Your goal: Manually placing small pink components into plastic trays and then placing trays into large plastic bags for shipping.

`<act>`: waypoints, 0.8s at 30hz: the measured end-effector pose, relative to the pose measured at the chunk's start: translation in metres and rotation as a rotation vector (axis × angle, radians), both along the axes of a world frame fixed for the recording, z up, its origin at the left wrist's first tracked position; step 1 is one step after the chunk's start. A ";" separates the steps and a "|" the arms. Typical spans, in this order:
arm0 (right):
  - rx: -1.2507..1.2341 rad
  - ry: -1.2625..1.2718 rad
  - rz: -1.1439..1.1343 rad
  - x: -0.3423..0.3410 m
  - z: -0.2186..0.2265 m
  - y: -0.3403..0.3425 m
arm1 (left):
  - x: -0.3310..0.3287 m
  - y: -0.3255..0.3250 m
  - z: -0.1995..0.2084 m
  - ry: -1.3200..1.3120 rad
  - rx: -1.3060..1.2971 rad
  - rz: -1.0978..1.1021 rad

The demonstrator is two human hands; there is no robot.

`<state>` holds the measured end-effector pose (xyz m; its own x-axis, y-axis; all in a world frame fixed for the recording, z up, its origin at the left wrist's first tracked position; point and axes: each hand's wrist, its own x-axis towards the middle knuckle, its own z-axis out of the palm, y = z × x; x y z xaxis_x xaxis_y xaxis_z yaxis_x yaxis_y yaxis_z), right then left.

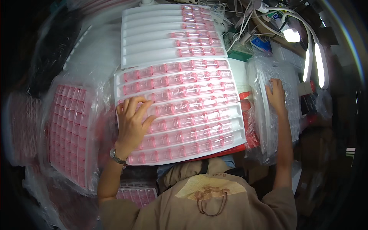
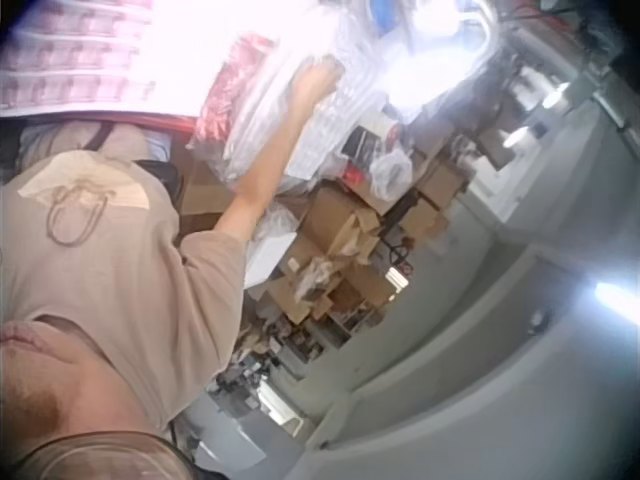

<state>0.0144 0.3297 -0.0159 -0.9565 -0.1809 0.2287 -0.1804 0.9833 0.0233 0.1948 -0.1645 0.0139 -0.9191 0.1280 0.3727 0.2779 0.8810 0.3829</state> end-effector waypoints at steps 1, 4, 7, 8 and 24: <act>-0.136 0.045 0.098 0.000 0.000 -0.004 | 0.003 -0.009 -0.002 -0.008 -0.010 0.020; -0.384 0.052 -0.002 -0.012 -0.002 0.016 | -0.003 -0.030 -0.004 -0.018 0.030 0.035; -0.825 0.253 -0.228 -0.043 -0.012 0.066 | -0.014 -0.036 -0.005 -0.039 0.057 -0.063; -0.836 0.237 -0.207 -0.045 -0.010 0.057 | -0.017 -0.041 -0.007 -0.044 0.049 -0.036; -0.575 -1.343 0.676 0.029 0.080 -0.335 | -0.021 -0.030 0.013 -0.103 0.443 -0.281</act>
<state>0.0431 -0.0051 0.0640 -0.2957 -0.8230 -0.4851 -0.1477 0.5411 -0.8279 0.1739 -0.1945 0.0269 -0.9067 0.2250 0.3567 0.4212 0.5263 0.7386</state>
